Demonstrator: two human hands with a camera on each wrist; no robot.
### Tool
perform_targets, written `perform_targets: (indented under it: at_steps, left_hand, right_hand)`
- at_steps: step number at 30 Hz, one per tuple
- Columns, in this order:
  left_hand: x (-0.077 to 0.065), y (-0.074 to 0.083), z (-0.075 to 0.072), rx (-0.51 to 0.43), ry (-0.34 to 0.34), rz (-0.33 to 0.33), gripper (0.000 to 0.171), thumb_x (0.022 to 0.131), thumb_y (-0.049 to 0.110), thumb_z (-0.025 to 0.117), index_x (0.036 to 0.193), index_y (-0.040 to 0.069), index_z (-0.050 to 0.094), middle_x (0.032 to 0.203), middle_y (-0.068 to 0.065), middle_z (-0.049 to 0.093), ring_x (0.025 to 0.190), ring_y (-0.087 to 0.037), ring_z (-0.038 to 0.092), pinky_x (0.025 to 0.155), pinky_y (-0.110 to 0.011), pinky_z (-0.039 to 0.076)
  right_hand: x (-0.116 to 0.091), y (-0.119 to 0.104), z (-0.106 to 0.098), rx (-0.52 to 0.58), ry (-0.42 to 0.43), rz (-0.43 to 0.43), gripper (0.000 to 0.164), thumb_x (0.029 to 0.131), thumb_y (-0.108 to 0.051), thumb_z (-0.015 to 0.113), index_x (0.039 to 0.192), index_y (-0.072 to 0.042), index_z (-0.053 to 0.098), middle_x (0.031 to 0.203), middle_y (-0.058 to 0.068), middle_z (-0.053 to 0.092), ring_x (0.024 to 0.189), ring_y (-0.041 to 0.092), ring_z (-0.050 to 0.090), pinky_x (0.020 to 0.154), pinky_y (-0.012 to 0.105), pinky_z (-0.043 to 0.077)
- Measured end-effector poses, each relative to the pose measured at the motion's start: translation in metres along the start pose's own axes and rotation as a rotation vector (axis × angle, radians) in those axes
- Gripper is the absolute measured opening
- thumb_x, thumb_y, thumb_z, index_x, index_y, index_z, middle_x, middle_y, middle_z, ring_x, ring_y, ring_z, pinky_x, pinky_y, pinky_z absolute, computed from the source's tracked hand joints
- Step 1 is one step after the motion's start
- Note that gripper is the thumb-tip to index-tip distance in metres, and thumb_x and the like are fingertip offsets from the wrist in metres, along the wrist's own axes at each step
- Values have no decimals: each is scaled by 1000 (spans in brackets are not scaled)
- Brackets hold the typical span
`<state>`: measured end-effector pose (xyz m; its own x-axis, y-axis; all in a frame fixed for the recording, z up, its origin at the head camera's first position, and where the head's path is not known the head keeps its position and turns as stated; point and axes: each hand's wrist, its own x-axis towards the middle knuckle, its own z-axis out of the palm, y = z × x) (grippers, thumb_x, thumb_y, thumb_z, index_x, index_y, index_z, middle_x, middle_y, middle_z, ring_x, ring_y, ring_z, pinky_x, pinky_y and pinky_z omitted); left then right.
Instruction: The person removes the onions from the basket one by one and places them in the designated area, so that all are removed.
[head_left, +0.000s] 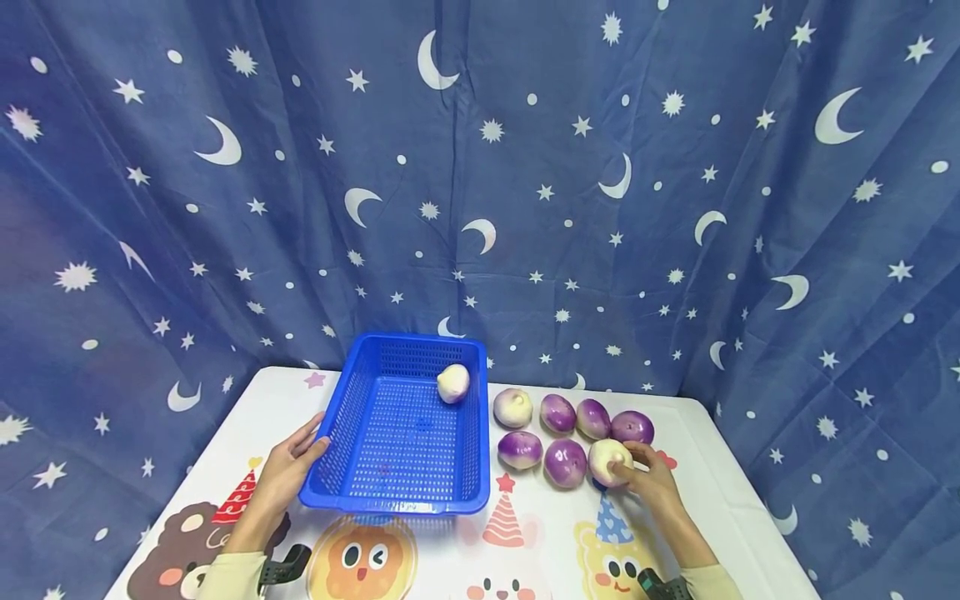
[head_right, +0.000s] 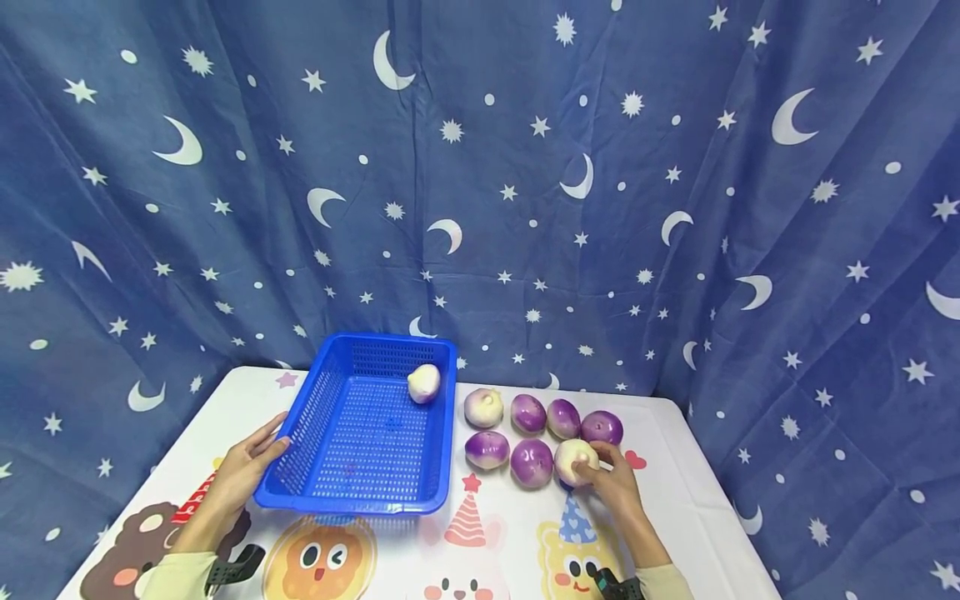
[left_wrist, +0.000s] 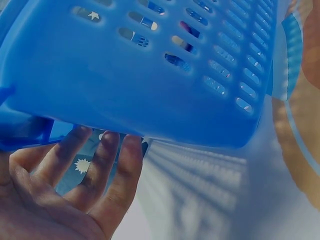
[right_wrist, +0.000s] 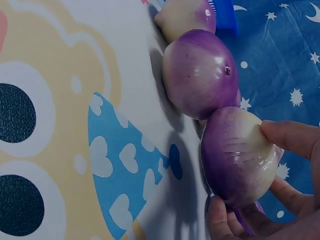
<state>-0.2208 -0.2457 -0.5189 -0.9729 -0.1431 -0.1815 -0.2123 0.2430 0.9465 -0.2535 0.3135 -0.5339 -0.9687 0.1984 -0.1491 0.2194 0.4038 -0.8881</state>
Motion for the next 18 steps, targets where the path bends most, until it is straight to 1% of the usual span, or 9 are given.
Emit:
perform_targets:
  at_steps: [3, 8, 10, 13, 15, 18]
  left_hand:
    - [0, 0, 1, 2, 3, 5, 65, 100, 39, 55, 156, 23, 28, 156, -17, 35, 146, -40, 32, 119, -60, 21]
    - [0, 0, 1, 3, 12, 11, 65, 99, 39, 56, 156, 23, 29, 155, -17, 37, 144, -40, 36, 118, -59, 23]
    - [0, -1, 1, 10, 11, 7, 64, 99, 39, 55, 156, 23, 29, 155, -17, 37, 144, -41, 35, 118, -60, 21]
    - [-1, -1, 1, 14, 10, 5, 64, 100, 39, 55, 156, 23, 29, 155, -17, 37, 144, -41, 34, 118, -61, 20]
    - [-1, -1, 1, 17, 9, 6, 64, 100, 38, 55, 156, 23, 29, 155, -17, 37, 145, -41, 34, 119, -61, 20]
    - [-1, 0, 1, 21, 9, 6, 64, 100, 38, 55, 156, 23, 28, 155, -17, 36, 145, -41, 33, 119, -61, 20]
  right_hand:
    - [1, 1, 1, -15, -2, 14, 62, 87, -26, 74, 137, -4, 46, 142, 24, 47, 98, 13, 53, 77, 27, 50]
    - [3, 1, 2, -8, -4, 9, 61, 87, -25, 74, 137, -3, 46, 143, 25, 47, 107, 21, 55, 79, 27, 53]
    - [3, 2, 2, 5, -11, 9, 62, 87, -23, 74, 138, -2, 45, 142, 26, 46, 109, 21, 56, 82, 29, 55]
    - [3, 4, 2, 16, -20, 17, 64, 87, -22, 73, 139, -1, 44, 143, 27, 46, 107, 20, 59, 86, 32, 56]
    - [2, 6, 2, 21, -22, 19, 65, 87, -22, 74, 140, -1, 43, 143, 27, 45, 107, 19, 59, 87, 32, 56]
    - [1, 7, 0, 23, -26, 14, 66, 87, -24, 74, 141, 0, 42, 145, 27, 44, 111, 21, 57, 87, 29, 55]
